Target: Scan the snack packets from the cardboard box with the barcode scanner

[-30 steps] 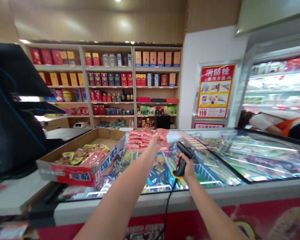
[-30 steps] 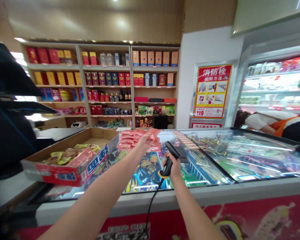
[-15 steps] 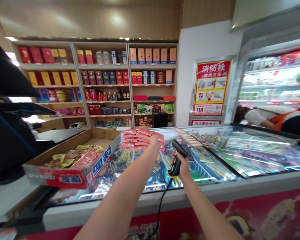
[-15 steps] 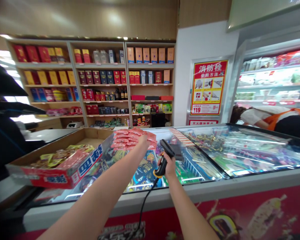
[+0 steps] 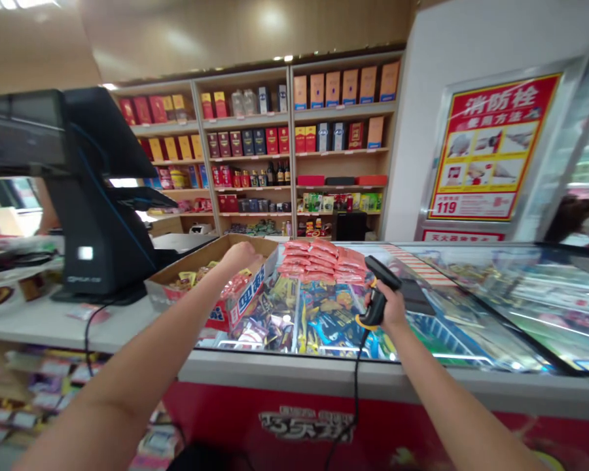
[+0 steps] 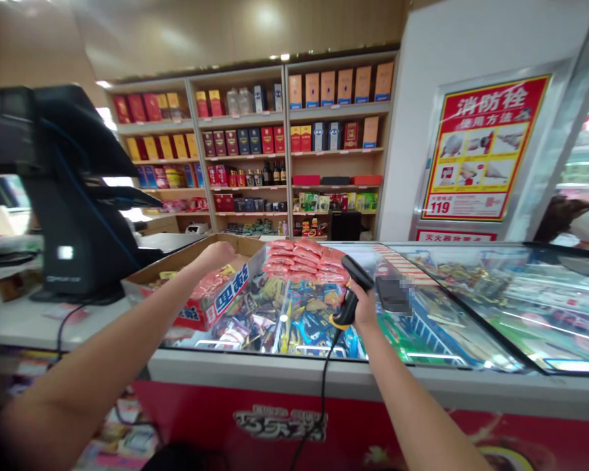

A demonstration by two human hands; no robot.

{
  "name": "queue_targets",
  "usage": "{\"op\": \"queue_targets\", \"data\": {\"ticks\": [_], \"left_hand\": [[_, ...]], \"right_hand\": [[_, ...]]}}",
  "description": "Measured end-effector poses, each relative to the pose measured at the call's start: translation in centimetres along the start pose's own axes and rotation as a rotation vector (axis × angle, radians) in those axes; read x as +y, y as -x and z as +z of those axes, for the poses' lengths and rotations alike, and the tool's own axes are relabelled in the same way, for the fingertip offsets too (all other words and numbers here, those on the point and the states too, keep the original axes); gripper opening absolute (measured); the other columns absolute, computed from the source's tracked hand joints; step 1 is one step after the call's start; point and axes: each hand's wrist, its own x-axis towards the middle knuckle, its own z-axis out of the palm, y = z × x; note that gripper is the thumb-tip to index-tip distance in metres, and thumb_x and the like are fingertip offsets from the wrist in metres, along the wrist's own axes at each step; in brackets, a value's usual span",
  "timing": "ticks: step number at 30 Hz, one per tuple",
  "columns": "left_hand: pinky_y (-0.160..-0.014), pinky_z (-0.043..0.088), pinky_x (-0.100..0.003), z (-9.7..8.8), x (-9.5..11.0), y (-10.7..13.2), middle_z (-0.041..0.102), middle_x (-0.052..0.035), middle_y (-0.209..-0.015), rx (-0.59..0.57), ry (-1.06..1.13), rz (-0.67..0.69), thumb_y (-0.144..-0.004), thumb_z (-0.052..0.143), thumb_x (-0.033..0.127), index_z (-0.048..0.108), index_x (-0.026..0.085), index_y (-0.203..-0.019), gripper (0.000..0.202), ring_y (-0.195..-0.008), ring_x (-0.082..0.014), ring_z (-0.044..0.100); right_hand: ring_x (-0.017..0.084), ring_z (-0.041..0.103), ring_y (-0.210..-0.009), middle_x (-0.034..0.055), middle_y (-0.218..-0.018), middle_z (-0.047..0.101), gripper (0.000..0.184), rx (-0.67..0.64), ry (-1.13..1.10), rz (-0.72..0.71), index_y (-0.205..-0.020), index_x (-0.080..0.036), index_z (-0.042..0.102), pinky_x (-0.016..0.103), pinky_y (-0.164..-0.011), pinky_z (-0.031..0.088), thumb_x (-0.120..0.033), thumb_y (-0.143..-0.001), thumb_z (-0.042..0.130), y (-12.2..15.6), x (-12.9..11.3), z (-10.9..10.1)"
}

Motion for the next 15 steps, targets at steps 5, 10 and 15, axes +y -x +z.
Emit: {"op": "queue_targets", "data": {"ticks": [5, 10, 15], "left_hand": [[-0.068, 0.048, -0.028, -5.5, -4.9, -0.3, 0.040, 0.0010, -0.040, -0.068, -0.172, -0.340, -0.058, 0.083, 0.017, 0.042, 0.020, -0.047, 0.043, -0.078, -0.0289, 0.067], [-0.068, 0.049, -0.030, -5.8, -5.9, 0.8, 0.049, -0.0025, -0.046, -0.023, -0.065, -0.349, -0.063, 0.079, 0.021, 0.045, 0.020, -0.049, 0.036, -0.079, -0.0310, 0.067], [-0.064, 0.049, -0.032, -5.9, -5.3, 1.0, 0.056, -0.0035, -0.050, -0.053, -0.084, -0.233, -0.056, 0.078, 0.019, 0.053, 0.022, -0.050, 0.026, -0.068, -0.0291, 0.066]], "right_hand": [[0.016, 0.053, -0.035, -0.0018, -0.044, 0.057, 0.031, -0.096, 0.002, 0.030, -0.074, -0.020, 0.059, 0.027, -0.035, 0.043, -0.048, -0.070, 0.070, -0.4, 1.7, 4.6], [0.014, 0.055, -0.036, -0.0013, -0.051, 0.061, 0.029, -0.084, 0.003, 0.020, -0.074, -0.019, 0.060, 0.025, -0.036, 0.042, -0.044, -0.067, 0.072, 0.1, 3.8, 6.4], [0.013, 0.055, -0.036, -0.0016, -0.056, 0.062, 0.031, -0.045, -0.010, 0.014, -0.072, -0.019, 0.059, 0.025, -0.035, 0.042, -0.045, -0.064, 0.074, 0.3, 4.5, 5.9]]}}
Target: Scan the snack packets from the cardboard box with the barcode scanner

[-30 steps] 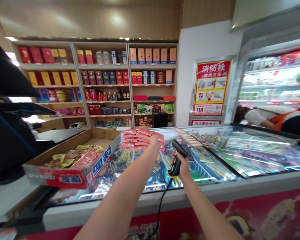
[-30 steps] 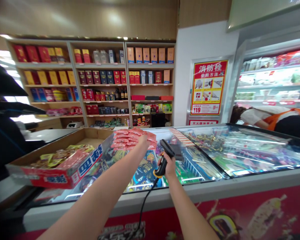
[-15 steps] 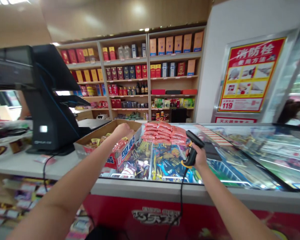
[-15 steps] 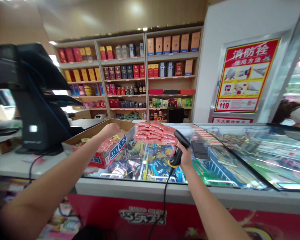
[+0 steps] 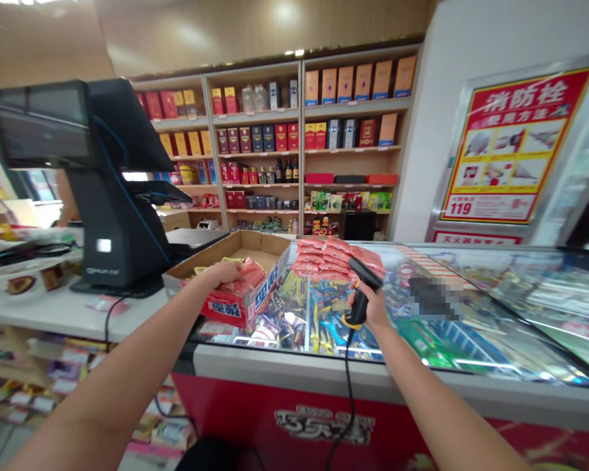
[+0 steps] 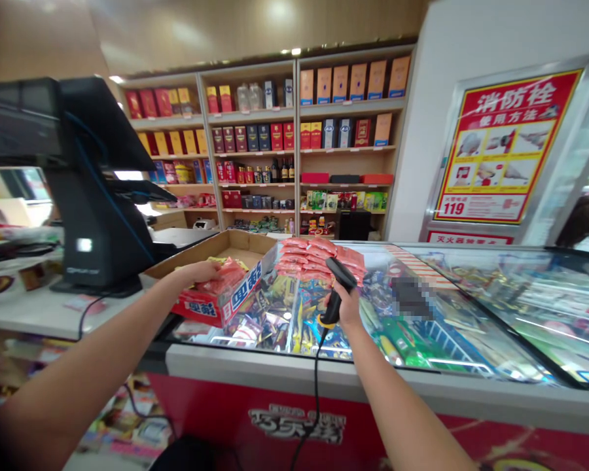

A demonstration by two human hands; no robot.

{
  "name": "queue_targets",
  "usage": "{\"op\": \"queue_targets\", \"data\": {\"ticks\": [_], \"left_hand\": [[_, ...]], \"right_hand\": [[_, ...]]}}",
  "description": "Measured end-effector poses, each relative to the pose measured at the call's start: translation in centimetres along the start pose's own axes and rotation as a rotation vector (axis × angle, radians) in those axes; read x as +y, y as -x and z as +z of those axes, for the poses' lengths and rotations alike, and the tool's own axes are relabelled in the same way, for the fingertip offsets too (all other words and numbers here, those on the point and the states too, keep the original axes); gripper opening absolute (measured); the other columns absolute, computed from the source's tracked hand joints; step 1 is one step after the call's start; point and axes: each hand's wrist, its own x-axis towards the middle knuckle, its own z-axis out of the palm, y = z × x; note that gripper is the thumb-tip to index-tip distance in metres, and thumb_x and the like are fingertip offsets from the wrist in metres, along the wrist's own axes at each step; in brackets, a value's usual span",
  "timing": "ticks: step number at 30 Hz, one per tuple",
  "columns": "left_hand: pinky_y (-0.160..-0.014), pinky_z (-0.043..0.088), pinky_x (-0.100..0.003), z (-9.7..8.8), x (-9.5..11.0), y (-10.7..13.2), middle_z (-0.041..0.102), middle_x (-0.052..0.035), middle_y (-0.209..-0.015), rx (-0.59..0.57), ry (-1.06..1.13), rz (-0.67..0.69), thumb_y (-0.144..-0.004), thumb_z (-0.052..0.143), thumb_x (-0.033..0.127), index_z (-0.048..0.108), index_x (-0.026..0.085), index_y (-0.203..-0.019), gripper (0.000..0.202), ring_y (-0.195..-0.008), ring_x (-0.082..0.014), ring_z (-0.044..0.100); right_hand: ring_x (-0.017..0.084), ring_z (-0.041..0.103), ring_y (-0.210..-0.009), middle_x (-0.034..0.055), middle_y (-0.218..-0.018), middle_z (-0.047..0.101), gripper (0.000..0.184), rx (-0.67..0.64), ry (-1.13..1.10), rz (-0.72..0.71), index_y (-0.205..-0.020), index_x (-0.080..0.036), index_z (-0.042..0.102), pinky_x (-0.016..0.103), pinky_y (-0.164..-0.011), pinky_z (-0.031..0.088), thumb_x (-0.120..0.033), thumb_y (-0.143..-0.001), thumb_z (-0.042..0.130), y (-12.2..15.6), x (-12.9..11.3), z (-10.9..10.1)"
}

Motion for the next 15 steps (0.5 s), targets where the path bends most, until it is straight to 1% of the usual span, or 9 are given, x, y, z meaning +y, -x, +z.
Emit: {"op": "queue_targets", "data": {"ticks": [2, 4, 6, 7, 8, 9, 11, 12, 15], "left_hand": [[-0.064, 0.049, -0.031, -0.3, 0.6, 0.0, 0.056, -0.0025, -0.050, -0.018, -0.072, 0.061, -0.056, 0.077, 0.017, 0.054, 0.021, -0.052, 0.024, -0.066, -0.0270, 0.065], [-0.065, 0.049, -0.031, -0.3, 1.6, 0.1, 0.055, -0.0014, -0.053, 0.042, -0.094, 0.125, -0.057, 0.078, 0.016, 0.056, 0.020, -0.058, 0.022, -0.066, -0.0247, 0.064], [-0.064, 0.050, -0.031, 0.6, 2.9, 0.4, 0.058, -0.0001, -0.059, 0.128, 0.041, 0.173, -0.060, 0.078, 0.017, 0.058, 0.020, -0.071, 0.023, -0.064, -0.0218, 0.063], [-0.062, 0.051, -0.031, 1.6, 3.6, 0.7, 0.060, 0.0001, -0.062, 0.136, 0.158, 0.177, -0.060, 0.079, 0.019, 0.058, 0.019, -0.077, 0.026, -0.062, -0.0204, 0.063], [-0.061, 0.052, -0.032, 2.9, 4.1, 1.1, 0.062, -0.0002, -0.065, 0.104, 0.289, 0.168, -0.061, 0.080, 0.020, 0.058, 0.019, -0.081, 0.030, -0.061, -0.0194, 0.063], [-0.060, 0.053, -0.032, 4.5, 4.6, 1.5, 0.063, -0.0009, -0.068, 0.038, 0.427, 0.149, -0.061, 0.080, 0.021, 0.058, 0.018, -0.085, 0.032, -0.060, -0.0188, 0.063], [-0.060, 0.053, -0.033, 8.3, 4.9, 2.5, 0.066, -0.0035, -0.071, -0.130, 0.661, 0.114, -0.062, 0.080, 0.024, 0.060, 0.016, -0.085, 0.032, -0.060, -0.0184, 0.064], [-0.061, 0.054, -0.034, 10.2, 4.7, 3.0, 0.067, -0.0044, -0.071, -0.185, 0.751, 0.097, -0.061, 0.081, 0.025, 0.061, 0.015, -0.084, 0.033, -0.060, -0.0183, 0.064], [-0.064, 0.053, -0.030, 15.1, 3.3, 4.4, 0.069, -0.0042, -0.072, -0.204, 0.946, 0.123, -0.053, 0.084, 0.026, 0.063, 0.013, -0.082, 0.038, -0.061, -0.0156, 0.063]], "right_hand": [[0.013, 0.055, -0.035, -0.0012, -0.057, 0.063, 0.031, 0.006, -0.004, 0.003, -0.072, -0.018, 0.060, 0.025, -0.034, 0.041, -0.044, -0.064, 0.075, 0.0, -0.1, -0.2], [0.013, 0.055, -0.035, -0.0005, -0.058, 0.063, 0.030, 0.003, -0.010, 0.011, -0.072, -0.018, 0.061, 0.025, -0.035, 0.041, -0.043, -0.064, 0.075, 0.1, -0.3, -0.2], [0.014, 0.055, -0.036, -0.0001, -0.057, 0.064, 0.029, -0.013, -0.016, 0.014, -0.072, -0.018, 0.062, 0.025, -0.036, 0.041, -0.043, -0.065, 0.074, 0.1, -0.4, -0.3], [0.014, 0.055, -0.037, -0.0001, -0.056, 0.063, 0.028, -0.026, -0.013, 0.015, -0.072, -0.018, 0.062, 0.025, -0.036, 0.041, -0.042, -0.066, 0.074, 0.1, -0.4, -0.3], [0.014, 0.055, -0.037, -0.0003, -0.053, 0.062, 0.028, -0.042, -0.007, 0.017, -0.073, -0.017, 0.062, 0.025, -0.037, 0.041, -0.042, -0.067, 0.073, 0.2, -0.5, -0.4], [0.014, 0.055, -0.036, -0.0006, -0.050, 0.061, 0.027, -0.060, 0.000, 0.020, -0.073, -0.017, 0.063, 0.024, -0.037, 0.041, -0.042, -0.067, 0.073, 0.2, -0.5, -0.4], [0.014, 0.054, -0.036, -0.0008, -0.047, 0.060, 0.027, -0.094, 0.006, 0.029, -0.073, -0.017, 0.064, 0.024, -0.037, 0.040, -0.043, -0.068, 0.072, 0.2, -0.6, -0.5], [0.014, 0.054, -0.036, -0.0007, -0.048, 0.061, 0.028, -0.105, 0.002, 0.034, -0.073, -0.017, 0.064, 0.024, -0.037, 0.040, -0.043, -0.068, 0.073, 0.2, -0.7, -0.5], [0.013, 0.054, -0.035, -0.0002, -0.055, 0.064, 0.029, -0.135, -0.024, 0.053, -0.073, -0.017, 0.064, 0.024, -0.036, 0.040, -0.044, -0.065, 0.074, 0.2, -0.9, -0.6]]}}
